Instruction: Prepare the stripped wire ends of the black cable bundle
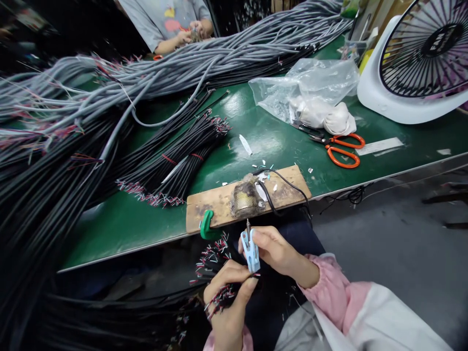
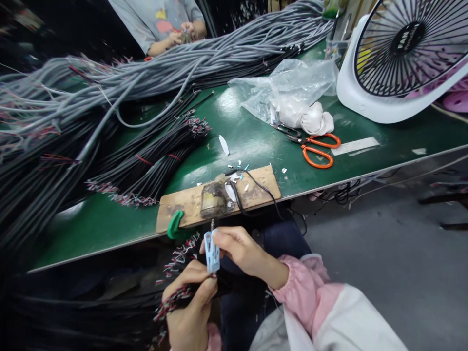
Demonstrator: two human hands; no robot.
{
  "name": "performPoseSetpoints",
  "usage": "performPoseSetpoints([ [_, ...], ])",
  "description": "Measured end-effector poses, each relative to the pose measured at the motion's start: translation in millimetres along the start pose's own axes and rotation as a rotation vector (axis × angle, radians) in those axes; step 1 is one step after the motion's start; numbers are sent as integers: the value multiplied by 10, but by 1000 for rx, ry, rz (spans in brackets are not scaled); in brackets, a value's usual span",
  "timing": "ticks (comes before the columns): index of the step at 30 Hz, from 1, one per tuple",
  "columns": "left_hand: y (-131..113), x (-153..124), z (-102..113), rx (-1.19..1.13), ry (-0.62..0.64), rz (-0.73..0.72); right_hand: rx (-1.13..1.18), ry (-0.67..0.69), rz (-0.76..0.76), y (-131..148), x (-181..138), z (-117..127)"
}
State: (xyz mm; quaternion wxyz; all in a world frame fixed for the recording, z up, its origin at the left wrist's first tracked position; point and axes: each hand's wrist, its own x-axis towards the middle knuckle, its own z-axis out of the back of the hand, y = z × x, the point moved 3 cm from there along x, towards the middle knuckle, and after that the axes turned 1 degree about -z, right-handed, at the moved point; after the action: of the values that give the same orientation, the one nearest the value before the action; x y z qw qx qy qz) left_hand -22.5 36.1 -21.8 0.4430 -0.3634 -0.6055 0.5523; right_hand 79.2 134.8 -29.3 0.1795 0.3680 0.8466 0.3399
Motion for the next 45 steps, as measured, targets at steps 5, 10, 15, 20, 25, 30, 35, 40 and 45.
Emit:
performPoseSetpoints([
  [5, 12, 3, -16, -24, 28, 14, 96, 11, -20, 10, 6, -32],
  [10, 17, 11, -18, -38, 29, 45, 146, 27, -55, -34, -4, -29],
  [15, -35, 7, -36, -28, 8, 51, 165, -62, -75, -173, -44, 84],
  [20, -48, -69, -23, -2, 21, 65, 54, -79, -52, -289, -226, 268],
  [25, 22, -174, -6, 20, 62, 204, -119, -48, -83, -354, -515, 333],
  [30, 116, -229, 8, 46, 34, 268, -226, 30, -30, -332, -646, 243],
  [35, 156, -341, -28, 244, -77, 12, -411, -96, 101, -284, -631, 213],
  [40, 237, -626, -78, 443, -234, -253, -380, -140, 90, -270, -670, 190],
  [45, 345, -927, -98, 506, -294, -335, -109, -251, -75, -365, -661, 266],
])
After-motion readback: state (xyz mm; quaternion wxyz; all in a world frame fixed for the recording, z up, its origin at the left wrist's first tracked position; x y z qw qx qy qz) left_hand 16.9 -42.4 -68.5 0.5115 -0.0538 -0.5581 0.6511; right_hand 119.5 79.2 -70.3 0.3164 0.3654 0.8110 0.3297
